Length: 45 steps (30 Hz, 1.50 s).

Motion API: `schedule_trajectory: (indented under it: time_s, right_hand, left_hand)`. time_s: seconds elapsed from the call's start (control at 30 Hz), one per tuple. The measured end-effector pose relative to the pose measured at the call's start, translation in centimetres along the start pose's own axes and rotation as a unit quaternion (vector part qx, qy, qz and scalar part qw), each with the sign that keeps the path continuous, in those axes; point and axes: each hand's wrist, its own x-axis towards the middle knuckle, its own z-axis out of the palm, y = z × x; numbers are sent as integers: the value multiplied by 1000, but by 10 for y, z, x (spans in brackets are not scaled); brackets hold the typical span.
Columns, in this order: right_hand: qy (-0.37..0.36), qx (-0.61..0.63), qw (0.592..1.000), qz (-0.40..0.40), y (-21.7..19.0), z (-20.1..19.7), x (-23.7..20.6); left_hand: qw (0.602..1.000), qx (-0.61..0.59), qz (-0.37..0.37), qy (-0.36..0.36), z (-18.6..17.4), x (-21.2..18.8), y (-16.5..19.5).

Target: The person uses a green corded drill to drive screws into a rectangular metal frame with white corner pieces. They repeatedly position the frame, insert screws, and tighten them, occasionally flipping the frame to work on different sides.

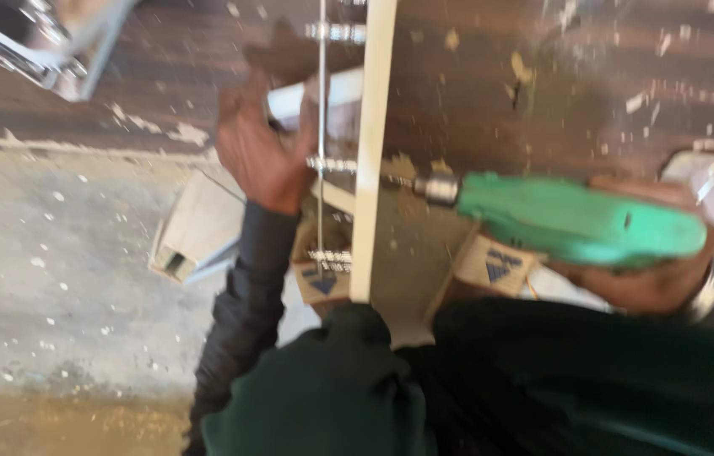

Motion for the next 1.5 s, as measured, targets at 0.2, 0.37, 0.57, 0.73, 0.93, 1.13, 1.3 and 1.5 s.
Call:
schedule_trajectory:
  time_s: [0.2,0.37,0.57,0.73,0.93,1.13,1.3,1.5]
  right_hand:
    - [37,-2,998,-42,0,7,-4]
    - [66,120,979,154,13,17,-27]
    - [207,491,787,310,66,69,-66]
    - [319,432,731,421,91,66,-75]
    - [176,-140,904,365,64,50,-59]
    - [39,133,980,144,29,99,18]
    - [55,376,896,230,13,114,69]
    - [83,340,908,229,18,125,144]
  left_hand:
    - [999,-33,15,0,0,2,-9]
    - [994,-90,57,14,-4,7,-2]
    - [972,-214,70,-67,-28,11,-1]
    - [935,-227,159,-220,-61,12,-7]
    - [943,-156,191,-224,-65,13,12]
    - [954,-137,237,-122,-62,10,25]
    - [964,-148,189,-113,-74,7,27]
    - [973,-39,218,-59,-58,63,42]
